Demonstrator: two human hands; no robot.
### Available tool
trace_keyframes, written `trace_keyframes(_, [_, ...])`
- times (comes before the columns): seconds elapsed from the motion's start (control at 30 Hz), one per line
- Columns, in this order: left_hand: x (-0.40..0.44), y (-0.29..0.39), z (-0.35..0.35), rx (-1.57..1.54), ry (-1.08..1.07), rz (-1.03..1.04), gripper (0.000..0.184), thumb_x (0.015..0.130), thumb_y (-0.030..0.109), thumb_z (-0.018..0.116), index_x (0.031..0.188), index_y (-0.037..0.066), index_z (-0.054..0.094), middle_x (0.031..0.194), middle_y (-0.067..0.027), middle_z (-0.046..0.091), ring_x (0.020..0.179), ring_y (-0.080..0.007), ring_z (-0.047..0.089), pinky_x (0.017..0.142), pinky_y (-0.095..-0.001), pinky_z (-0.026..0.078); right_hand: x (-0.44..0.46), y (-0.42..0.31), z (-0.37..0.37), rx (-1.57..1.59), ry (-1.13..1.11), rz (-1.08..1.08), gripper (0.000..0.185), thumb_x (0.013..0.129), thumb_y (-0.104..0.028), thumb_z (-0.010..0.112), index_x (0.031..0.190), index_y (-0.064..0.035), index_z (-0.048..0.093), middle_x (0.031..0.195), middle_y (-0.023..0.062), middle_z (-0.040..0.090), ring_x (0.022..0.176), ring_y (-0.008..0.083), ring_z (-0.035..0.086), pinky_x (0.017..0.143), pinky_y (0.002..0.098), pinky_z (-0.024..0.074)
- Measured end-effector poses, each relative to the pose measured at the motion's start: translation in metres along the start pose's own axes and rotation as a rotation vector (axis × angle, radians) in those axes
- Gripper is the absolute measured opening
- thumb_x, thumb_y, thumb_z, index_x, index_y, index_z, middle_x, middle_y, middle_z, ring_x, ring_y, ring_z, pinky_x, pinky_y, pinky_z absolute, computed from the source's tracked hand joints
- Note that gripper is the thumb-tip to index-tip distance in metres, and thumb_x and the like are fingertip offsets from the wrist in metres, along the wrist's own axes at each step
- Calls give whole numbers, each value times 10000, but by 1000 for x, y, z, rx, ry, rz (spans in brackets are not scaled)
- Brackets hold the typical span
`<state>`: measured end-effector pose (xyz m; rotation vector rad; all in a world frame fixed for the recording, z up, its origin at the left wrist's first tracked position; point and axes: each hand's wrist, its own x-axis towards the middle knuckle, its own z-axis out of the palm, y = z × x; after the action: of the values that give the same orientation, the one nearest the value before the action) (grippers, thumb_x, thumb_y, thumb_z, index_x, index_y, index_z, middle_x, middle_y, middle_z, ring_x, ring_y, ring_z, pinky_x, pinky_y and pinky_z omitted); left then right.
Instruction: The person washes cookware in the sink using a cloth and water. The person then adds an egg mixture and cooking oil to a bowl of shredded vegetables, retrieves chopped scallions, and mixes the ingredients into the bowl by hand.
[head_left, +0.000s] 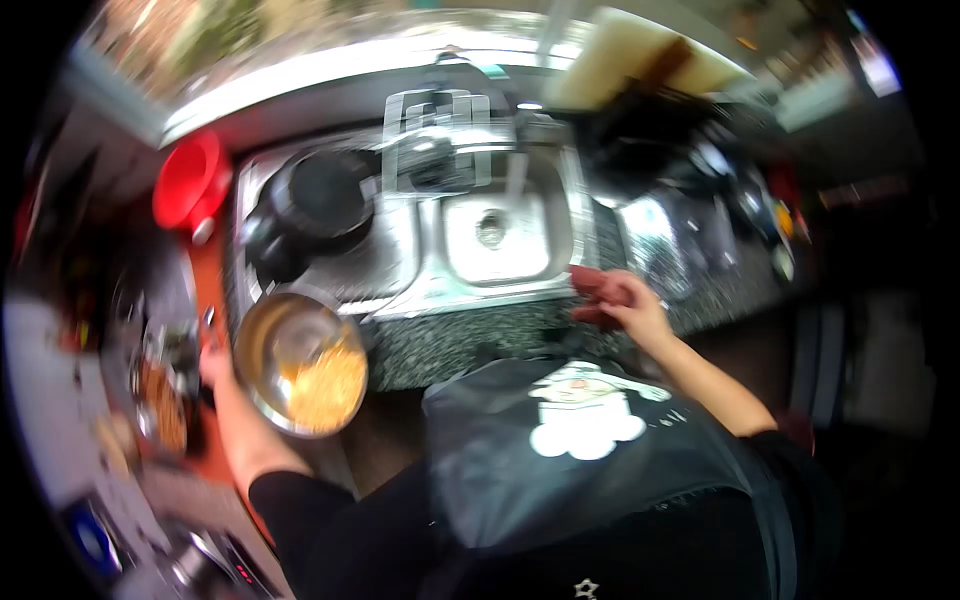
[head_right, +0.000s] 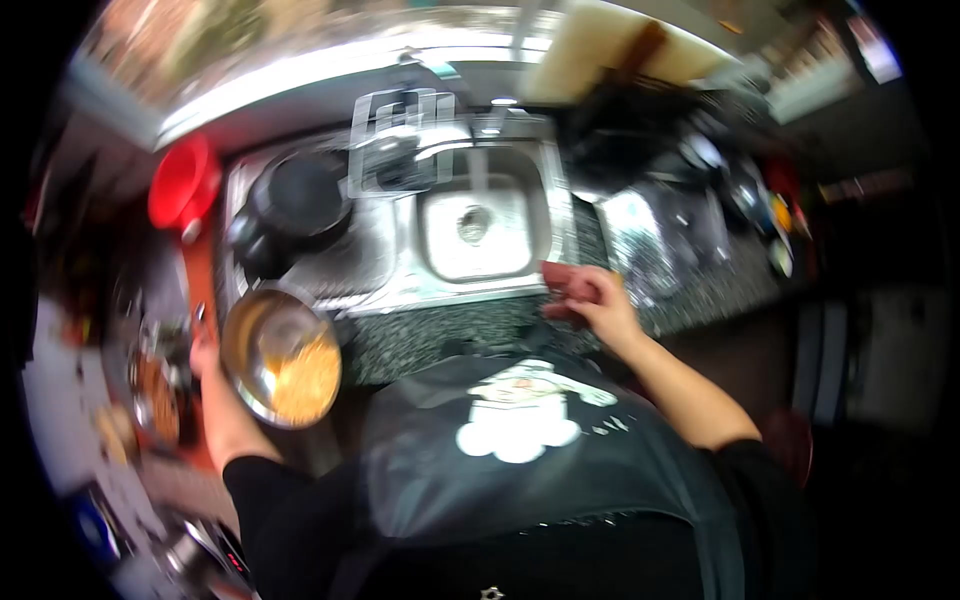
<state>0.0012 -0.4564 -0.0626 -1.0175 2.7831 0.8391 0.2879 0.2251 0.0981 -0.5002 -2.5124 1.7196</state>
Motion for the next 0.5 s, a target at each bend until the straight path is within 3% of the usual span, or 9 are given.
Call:
trace_keyframes(0.07, [-10,26,-15,423,27,-7,362,844,270,541,1156,105,623,1131,-168,625,1109,-320,554,954,-399,427,-5,10,2,-63,10,-6,263,726,144,602,923,-15,531,1048,69,503,959,166,534,823,257,474])
trace_keyframes(0.1, [58,-24,16,343,176,17,390,802,342,605,1111,106,636,1089,-183,629,1077,-354,552,936,-420,426,-9,9,5,177,22,93,255,749,123,612,938,-31,540,1007,46,525,925,124,534,813,239,467])
trace_keyframes(0.2, [15,53,18,286,475,304,378,805,334,612,1071,64,603,1036,-148,630,946,-323,592,858,-423,459,-27,27,12,217,118,243,230,787,57,631,975,-48,549,944,10,558,871,80,540,793,238,464])
trace_keyframes(0.23, [-9,86,19,102,569,511,289,822,232,595,1034,36,584,982,-149,604,881,-308,585,816,-410,461,-31,34,10,245,129,267,227,795,42,631,986,-50,551,933,5,563,860,77,542,788,239,464])
trace_keyframes(0.3, [-98,170,19,-274,445,723,231,818,132,599,999,-5,555,932,-128,568,837,-243,558,777,-343,458,-38,46,4,267,170,274,223,804,12,627,1005,-51,553,906,1,570,844,76,546,782,240,463])
trace_keyframes(0.33, [-125,190,36,-545,222,855,188,841,94,577,1003,2,549,919,-88,554,832,-196,545,771,-308,455,-41,51,-1,261,207,256,224,805,-3,622,1013,-50,554,890,3,570,840,79,548,781,239,462])
trace_keyframes(0.4, [-228,239,59,-545,-169,1044,183,847,63,581,1021,13,553,935,-65,561,854,-158,541,789,-279,447,-51,77,-16,36,338,332,264,784,-107,619,1035,-49,560,876,45,585,862,137,580,804,267,462])
trace_keyframes(0.43, [-270,254,66,-432,-324,1167,204,828,43,597,1026,11,563,937,-80,574,865,-166,558,795,-281,452,-55,93,-24,-150,428,435,403,744,-219,628,1105,-58,546,938,89,603,904,241,614,835,320,473])
trace_keyframes(0.5, [-324,263,109,-312,-590,1276,233,796,10,603,1027,11,576,928,-122,597,837,-218,606,774,-304,478,-55,141,-39,-605,468,620,544,716,-290,642,1197,-75,503,1024,107,605,945,329,613,857,384,478])
